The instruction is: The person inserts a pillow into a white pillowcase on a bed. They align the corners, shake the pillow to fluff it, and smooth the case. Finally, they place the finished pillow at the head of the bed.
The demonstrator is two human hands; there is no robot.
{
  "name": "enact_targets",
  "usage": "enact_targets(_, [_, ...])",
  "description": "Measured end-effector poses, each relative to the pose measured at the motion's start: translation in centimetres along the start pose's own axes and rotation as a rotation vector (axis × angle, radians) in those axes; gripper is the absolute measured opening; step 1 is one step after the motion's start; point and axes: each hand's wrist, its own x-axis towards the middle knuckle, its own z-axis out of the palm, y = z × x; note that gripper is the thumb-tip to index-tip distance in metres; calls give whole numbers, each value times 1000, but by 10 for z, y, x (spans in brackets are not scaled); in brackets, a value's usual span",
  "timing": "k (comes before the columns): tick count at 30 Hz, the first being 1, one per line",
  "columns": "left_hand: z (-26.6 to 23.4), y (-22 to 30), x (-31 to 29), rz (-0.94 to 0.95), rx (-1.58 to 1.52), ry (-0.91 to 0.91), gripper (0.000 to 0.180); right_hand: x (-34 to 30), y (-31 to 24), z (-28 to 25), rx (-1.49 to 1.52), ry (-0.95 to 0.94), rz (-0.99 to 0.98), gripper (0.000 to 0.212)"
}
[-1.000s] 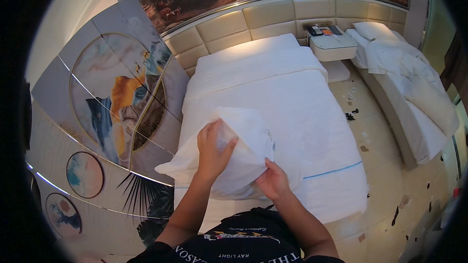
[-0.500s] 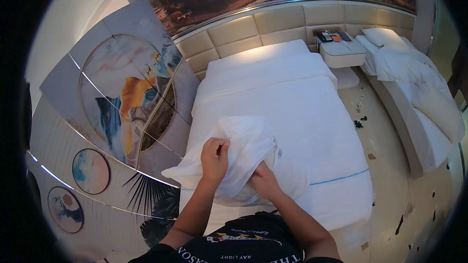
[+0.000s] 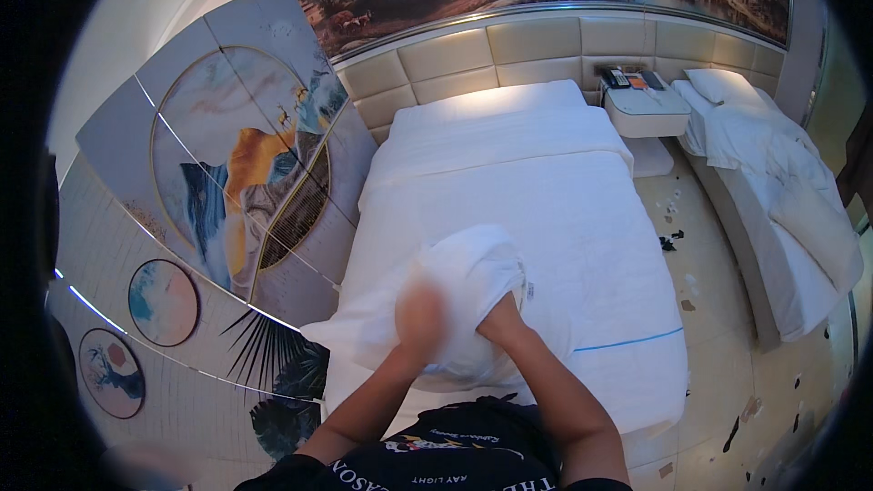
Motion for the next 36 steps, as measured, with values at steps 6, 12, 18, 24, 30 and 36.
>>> enact_targets(6, [-1, 7, 4, 85, -78, -26, 9, 2, 7, -9, 142, -101, 100, 61])
enact_targets(12, [-4, 18, 10, -173, -147, -111, 11, 8, 14, -7, 108, -69, 226, 60])
enact_targets(18, [-18, 26, 26, -58, -18, -171, 20, 10, 4, -13, 60, -149, 125, 60])
enact_targets(24, [-21, 29, 25, -37, -16, -387, 16, -2, 21, -13, -79, -84, 185, 60])
enact_targets(30, [-29, 42, 21, 167, 41, -289, 11, 14, -10, -26, -156, 7, 212, 60])
enact_targets(36, [-23, 26, 18, 102, -7, -372, 6, 1, 17, -33, 114, 139, 206, 58])
